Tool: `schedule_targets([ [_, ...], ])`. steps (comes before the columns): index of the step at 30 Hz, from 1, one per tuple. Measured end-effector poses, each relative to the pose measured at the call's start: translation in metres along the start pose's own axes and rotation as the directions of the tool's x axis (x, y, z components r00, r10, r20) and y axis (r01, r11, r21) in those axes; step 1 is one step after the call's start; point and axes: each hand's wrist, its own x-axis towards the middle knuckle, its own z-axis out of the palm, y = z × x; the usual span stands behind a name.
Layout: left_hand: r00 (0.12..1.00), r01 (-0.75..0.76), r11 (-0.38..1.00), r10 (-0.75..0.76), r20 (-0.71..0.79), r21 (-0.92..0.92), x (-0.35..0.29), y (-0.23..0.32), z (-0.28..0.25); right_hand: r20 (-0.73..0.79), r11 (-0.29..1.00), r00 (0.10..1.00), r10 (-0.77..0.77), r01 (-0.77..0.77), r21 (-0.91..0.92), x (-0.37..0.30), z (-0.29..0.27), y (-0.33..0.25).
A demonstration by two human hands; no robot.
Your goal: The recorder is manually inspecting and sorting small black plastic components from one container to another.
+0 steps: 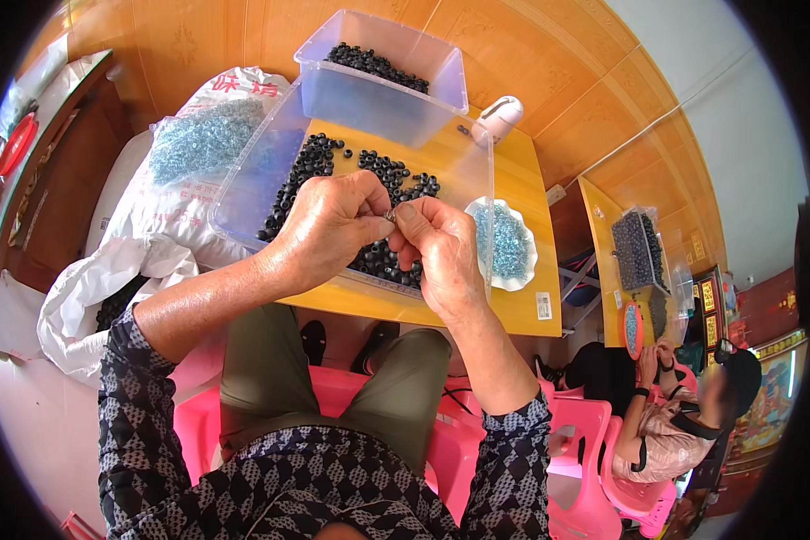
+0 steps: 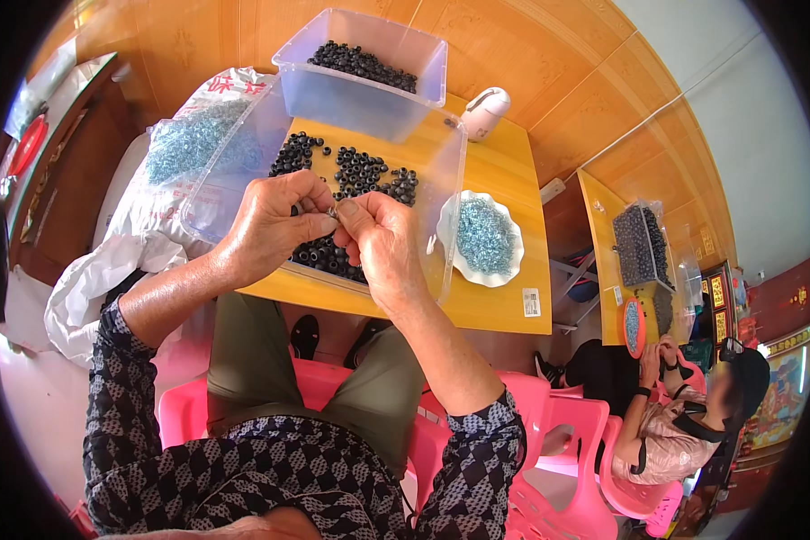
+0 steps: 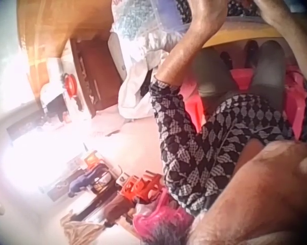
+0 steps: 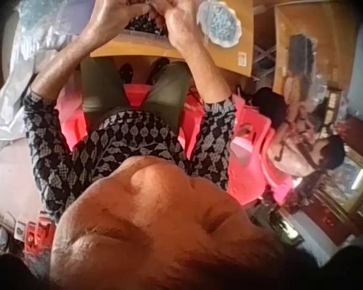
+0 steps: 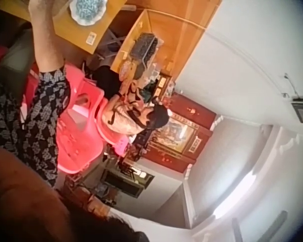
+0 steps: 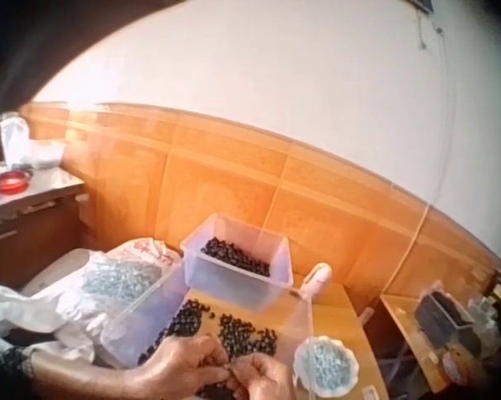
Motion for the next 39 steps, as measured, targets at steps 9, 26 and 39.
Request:
schedule_targets([
  [9,0.940,0.326,0.882,-0.266,0.212,-0.340,0.006,-0.003,-0.011,0.028,0.982,0.994,-0.102,0.106,-0.154,-0.006,0.003,-0.004],
  [26,0.972,0.163,0.958,-0.115,0.205,-0.235,0.008,-0.009,-0.011,0.102,0.999,0.994,0.029,-0.031,0.022,0.000,-0.004,0.000],
  [39,0.981,0.176,0.905,-0.130,0.143,-0.387,0.007,-0.002,-0.010,0.034,0.997,0.999,-0.039,0.041,-0.059,-0.003,0.002,-0.005],
])
